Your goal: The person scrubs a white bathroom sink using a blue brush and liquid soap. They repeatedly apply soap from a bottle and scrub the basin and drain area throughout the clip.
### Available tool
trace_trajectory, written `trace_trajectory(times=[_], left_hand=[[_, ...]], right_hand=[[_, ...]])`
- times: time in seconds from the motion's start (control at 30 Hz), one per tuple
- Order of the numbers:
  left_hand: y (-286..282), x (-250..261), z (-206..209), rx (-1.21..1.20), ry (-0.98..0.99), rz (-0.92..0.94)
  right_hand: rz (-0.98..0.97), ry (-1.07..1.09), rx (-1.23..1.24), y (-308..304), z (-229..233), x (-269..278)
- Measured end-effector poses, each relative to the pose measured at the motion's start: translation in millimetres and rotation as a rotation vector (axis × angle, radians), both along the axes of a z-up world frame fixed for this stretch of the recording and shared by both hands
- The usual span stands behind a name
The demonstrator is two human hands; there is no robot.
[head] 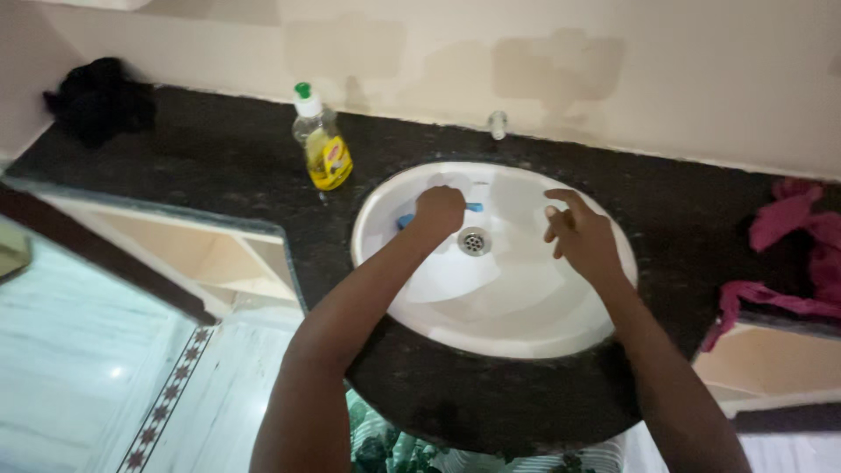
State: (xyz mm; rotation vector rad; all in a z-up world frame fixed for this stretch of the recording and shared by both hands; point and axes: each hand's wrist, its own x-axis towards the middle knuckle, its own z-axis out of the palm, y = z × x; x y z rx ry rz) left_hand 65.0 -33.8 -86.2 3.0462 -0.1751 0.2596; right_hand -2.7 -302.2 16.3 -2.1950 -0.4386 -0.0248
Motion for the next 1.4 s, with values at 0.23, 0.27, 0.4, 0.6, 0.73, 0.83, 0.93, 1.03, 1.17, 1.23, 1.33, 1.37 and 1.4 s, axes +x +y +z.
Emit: trace_trajectory(times=[0.23,0.27,0.4,0.6,0.73,0.83,0.93,1.03,1.17,1.23,1.33,1.37,1.4], left_hand=[[-21.1,-27.7,62.8,-0.629,1.143,-0.179],[-25.0,-29.8,61.5,-0.647,1.131,-0.209],[-7.5,-14.5,25.3,-0.171,0.511,-0.058],[-11.7,3.3,-11.1,-0.014,0.254,-0.100],[-79.8,-50.7,6.3,-0.134,0.445,-0.359],[-87.0,-78.4,38.8,-0.207,0.571,-0.281],[-80.5,-84.8,65.2,-0.193,0.648,-0.188],[-58.3,-78.2,64.2,-0.162,0.593,-0.211],[-16.9,-49.7,46.1,-0.086,0.430,-0.353],[6.2,-26.9,44.6,-0.221,0.421,-0.221],[28.3,-1.6,44.6,-0.301,0.290,-0.099],[31.2,5.6,45.3,-0.245,0.161,-0.107],[31.7,9.2,43.5,-0.226,0.082,-0.112]], right_hand=[[0.045,0.107,-0.039,9.2,4.5,-8.6],[0.061,0.130,-0.047,11.9,5.3,-8.9],[0.117,0.168,-0.050,18.8,3.2,-10.7],[0.154,0.128,-0.074,16.8,-3.1,-10.1],[0.277,0.092,-0.055,16.0,-13.7,-6.3],[0.412,0.066,-0.123,15.6,-27.6,-4.6],[0.451,-0.037,-0.147,18.5,-35.8,1.8],[0.388,0.043,-0.298,23.9,-44.3,4.7],[0.482,0.005,-0.505,30.3,-59.2,-10.8],[0.551,-0.072,-0.420,38.4,-61.6,-13.5],[0.467,-0.071,-0.460,43.7,-57.5,-21.2],[0.414,-0.019,-0.542,45.3,-53.7,-21.7],[0.361,0.041,-0.618,47.1,-51.6,-24.6]])
